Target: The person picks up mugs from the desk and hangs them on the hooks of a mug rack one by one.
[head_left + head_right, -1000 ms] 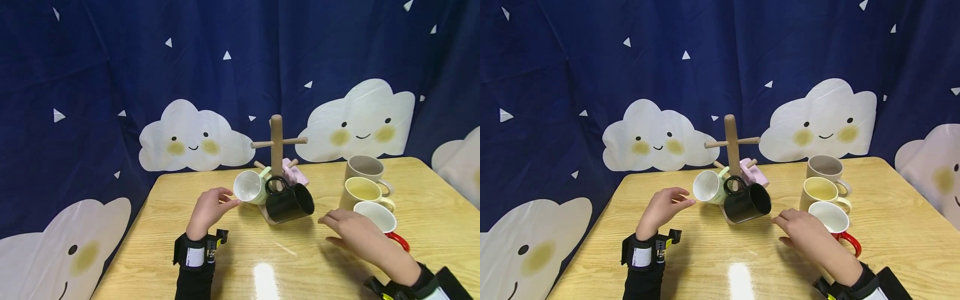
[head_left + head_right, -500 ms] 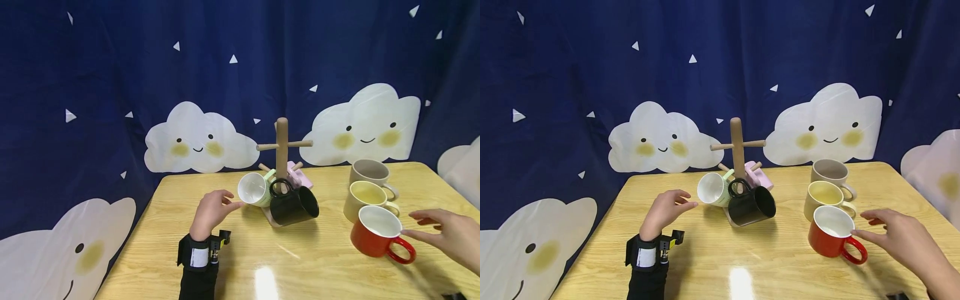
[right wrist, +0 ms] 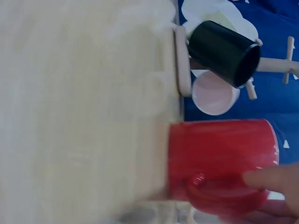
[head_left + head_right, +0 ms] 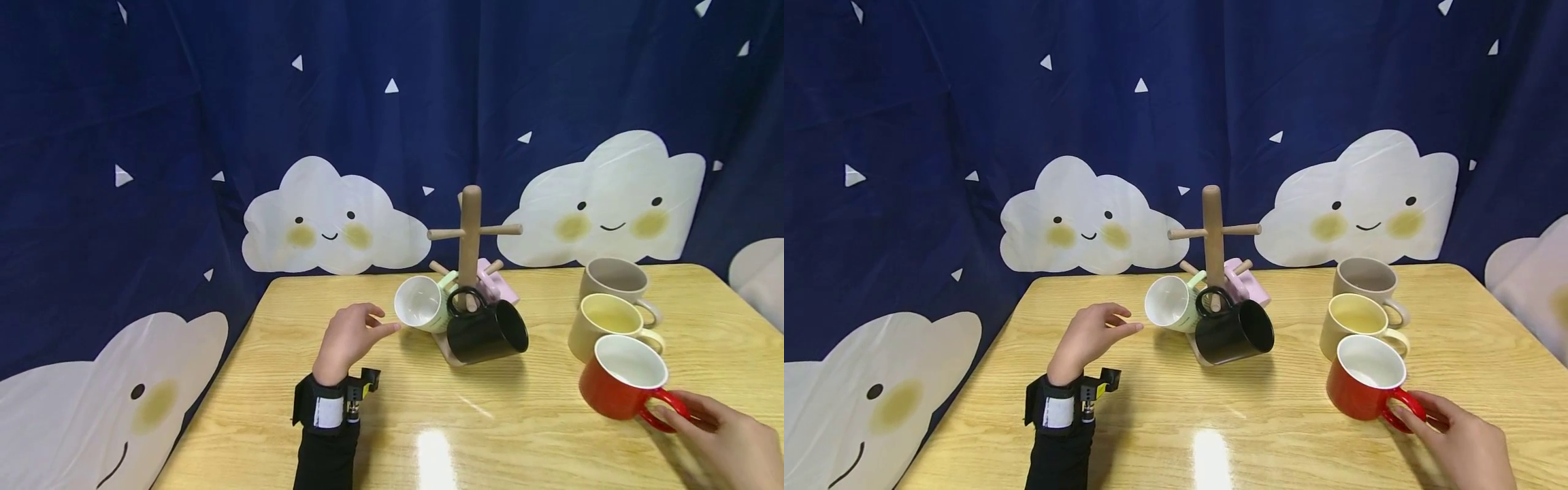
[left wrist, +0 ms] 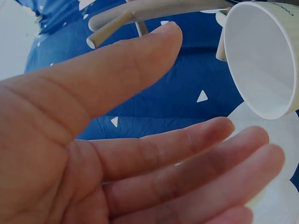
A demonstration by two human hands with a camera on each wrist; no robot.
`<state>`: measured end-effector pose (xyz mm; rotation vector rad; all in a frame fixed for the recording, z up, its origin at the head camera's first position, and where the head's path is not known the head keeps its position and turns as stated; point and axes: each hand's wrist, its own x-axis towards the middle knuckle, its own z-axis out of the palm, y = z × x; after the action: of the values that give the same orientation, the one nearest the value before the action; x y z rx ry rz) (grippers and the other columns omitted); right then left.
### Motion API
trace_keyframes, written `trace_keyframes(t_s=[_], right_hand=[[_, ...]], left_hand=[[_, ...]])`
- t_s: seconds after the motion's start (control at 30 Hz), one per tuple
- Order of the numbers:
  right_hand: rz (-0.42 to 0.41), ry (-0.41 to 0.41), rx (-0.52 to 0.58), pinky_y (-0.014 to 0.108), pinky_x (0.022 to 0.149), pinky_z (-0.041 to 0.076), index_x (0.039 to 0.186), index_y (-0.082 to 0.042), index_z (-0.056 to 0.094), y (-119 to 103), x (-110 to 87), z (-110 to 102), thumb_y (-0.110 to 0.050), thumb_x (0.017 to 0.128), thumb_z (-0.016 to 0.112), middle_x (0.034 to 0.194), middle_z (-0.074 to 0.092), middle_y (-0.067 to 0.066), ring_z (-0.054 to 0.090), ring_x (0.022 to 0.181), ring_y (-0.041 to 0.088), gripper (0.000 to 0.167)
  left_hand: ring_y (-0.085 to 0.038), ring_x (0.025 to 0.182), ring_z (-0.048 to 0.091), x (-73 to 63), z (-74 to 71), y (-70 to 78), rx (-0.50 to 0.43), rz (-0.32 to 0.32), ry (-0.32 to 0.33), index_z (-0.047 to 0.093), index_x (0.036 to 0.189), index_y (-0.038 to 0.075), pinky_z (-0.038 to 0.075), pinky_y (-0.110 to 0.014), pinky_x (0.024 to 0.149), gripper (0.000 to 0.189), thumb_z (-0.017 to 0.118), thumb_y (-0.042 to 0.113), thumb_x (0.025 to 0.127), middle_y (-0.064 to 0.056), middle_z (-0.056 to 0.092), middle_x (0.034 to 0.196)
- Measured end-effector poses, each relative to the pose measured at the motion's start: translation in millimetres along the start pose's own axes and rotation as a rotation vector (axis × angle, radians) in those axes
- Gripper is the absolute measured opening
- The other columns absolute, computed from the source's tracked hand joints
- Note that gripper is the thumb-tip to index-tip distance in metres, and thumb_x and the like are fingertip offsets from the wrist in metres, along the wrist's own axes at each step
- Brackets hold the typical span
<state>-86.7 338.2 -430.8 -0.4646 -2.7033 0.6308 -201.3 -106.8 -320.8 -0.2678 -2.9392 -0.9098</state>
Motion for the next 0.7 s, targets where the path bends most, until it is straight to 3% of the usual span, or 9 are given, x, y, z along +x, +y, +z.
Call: trace_keyframes(t_s=[0.1, 0.2, 0.47, 0.53, 0.63, 0.7], right_hand=[[0.008, 0.089, 0.049, 0.016, 0.053, 0.030, 0.095, 0.004, 0.068, -0.1, -5.1, 3.4, -0.036, 0.075, 0.074, 0.084, 0.068, 0.025, 0.024, 0.055, -0.029, 0.046], [0.037, 0.095, 0.081, 0.016, 0.053, 0.031, 0.097, 0.006, 0.067, -1.2, -7.0, 3.9, -0.036, 0.077, 0.072, 0.086, 0.067, 0.026, 0.015, 0.059, -0.034, 0.046], [0.190, 0.050, 0.165, 0.010, 0.049, 0.032, 0.104, 0.009, 0.064, -5.1, -6.4, 5.7, -0.038, 0.080, 0.069, 0.085, 0.068, 0.025, 0.020, 0.056, -0.030, 0.053], [0.266, 0.030, 0.220, 0.009, 0.048, 0.034, 0.108, 0.009, 0.062, -3.6, -4.8, 7.0, -0.039, 0.080, 0.069, 0.069, 0.070, 0.007, 0.025, 0.055, -0.028, 0.056], [0.389, -0.035, 0.318, 0.009, 0.049, 0.038, 0.116, 0.007, 0.059, -2.6, 0.9, 7.0, -0.045, 0.080, 0.066, 0.059, 0.061, -0.021, 0.032, 0.055, -0.024, 0.064], [0.442, -0.084, 0.404, 0.008, 0.050, 0.041, 0.113, -0.008, 0.066, 0.1, 3.0, 4.7, -0.046, 0.079, 0.065, 0.060, 0.049, -0.036, 0.036, 0.057, -0.022, 0.051]], left_hand=[[-0.023, 0.082, 0.065, 0.5, 0.3, 0.2, -0.001, -0.001, -0.003, 0.067, 0.102, 0.003, 0.050, -0.032, 0.064, 0.042, 0.069, 0.038, 0.079, -0.012, 0.069, 0.094], [-0.024, 0.083, 0.064, 0.5, 0.0, 0.4, -0.003, -0.002, -0.006, 0.067, 0.103, 0.003, 0.050, -0.031, 0.064, 0.042, 0.069, 0.038, 0.079, -0.011, 0.069, 0.094], [-0.022, 0.082, 0.065, -0.4, -0.9, -1.6, -0.011, -0.005, 0.004, 0.067, 0.103, 0.004, 0.050, -0.031, 0.064, 0.042, 0.069, 0.039, 0.079, -0.011, 0.069, 0.093], [-0.023, 0.082, 0.064, -0.3, -1.1, -1.7, -0.016, -0.003, 0.006, 0.067, 0.103, 0.003, 0.050, -0.031, 0.064, 0.043, 0.069, 0.038, 0.079, -0.011, 0.069, 0.093], [-0.023, 0.082, 0.064, -0.3, -2.5, -2.8, -0.023, -0.006, 0.007, 0.067, 0.104, 0.003, 0.050, -0.031, 0.064, 0.043, 0.069, 0.038, 0.079, -0.011, 0.069, 0.094], [-0.023, 0.082, 0.064, 0.1, -2.6, -2.3, -0.025, -0.006, 0.006, 0.067, 0.103, 0.003, 0.050, -0.031, 0.064, 0.043, 0.069, 0.038, 0.079, -0.011, 0.069, 0.094]])
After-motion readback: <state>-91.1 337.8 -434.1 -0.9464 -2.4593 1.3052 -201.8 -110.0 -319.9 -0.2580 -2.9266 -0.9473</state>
